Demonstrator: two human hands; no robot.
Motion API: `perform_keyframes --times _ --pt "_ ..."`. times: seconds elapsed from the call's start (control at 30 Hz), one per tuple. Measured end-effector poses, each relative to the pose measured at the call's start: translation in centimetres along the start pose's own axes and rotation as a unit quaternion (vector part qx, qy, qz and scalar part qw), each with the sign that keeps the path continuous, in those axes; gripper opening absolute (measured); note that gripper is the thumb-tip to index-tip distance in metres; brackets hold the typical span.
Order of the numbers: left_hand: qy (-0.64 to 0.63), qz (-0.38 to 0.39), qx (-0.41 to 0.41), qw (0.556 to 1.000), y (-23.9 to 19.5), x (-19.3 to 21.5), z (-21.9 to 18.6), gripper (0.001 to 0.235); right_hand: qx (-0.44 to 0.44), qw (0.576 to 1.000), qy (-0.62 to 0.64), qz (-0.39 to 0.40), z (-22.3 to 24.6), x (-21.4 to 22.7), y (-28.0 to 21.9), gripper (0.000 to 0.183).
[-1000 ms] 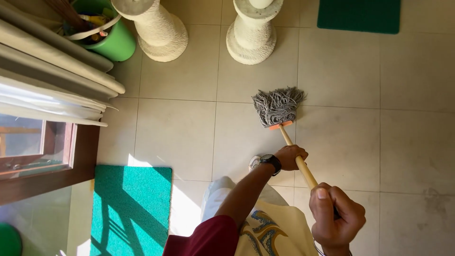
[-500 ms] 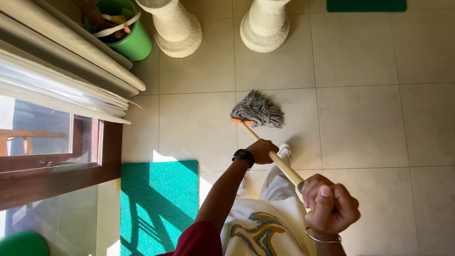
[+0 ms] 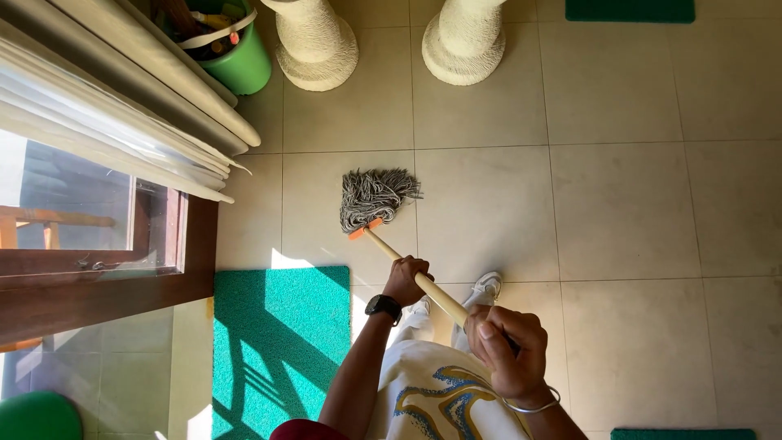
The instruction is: Mopping the tiled floor in a room with plants and mats.
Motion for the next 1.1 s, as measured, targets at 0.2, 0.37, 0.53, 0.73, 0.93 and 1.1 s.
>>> perform_keyframes --times 0.2,0.37,0.53,0.73,0.93,1.1 --pt "0.012 0.041 -0.007 0.999 0.1 -1.6 -1.2 0.021 -0.013 1.0 0.027 -0.005 0.5 1.8 -1.1 0.032" --pt "0.009 0.101 -0.073 0.992 1.4 -4.5 -5.0 0.019 -0.046 0.998 0.019 -0.033 3.9 4.7 -2.1 0.031" --pt "-0.011 0.177 -0.119 0.977 2.4 -9.6 -9.5 0.015 -0.097 0.992 -0.045 -0.068 6.7 9.0 -4.6 0.03" --pt "-0.044 0.173 -0.197 0.964 3.4 -13.7 -17.5 0.015 -0.124 0.973 -0.153 -0.118 10.1 15.1 -8.0 0.028" --pt "-0.042 0.265 -0.231 0.935 4.4 -22.3 -24.7 0.019 -0.102 0.963 -0.169 -0.182 13.8 22.1 -11.1 0.031" --pt "-0.008 0.29 -0.268 0.919 7.0 -31.2 -30.9 0.017 -0.094 0.934 -0.259 -0.226 17.2 28.2 -10.8 0.028"
Point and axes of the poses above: each hand's wrist, its own y-axis towards the middle knuckle, its own x-axis out of the back of the hand, z = x × y, the point moved 4 cm from there along y, towards the middle knuckle, and after that the axes turned 8 degrees about y, right-handed, at the moved point
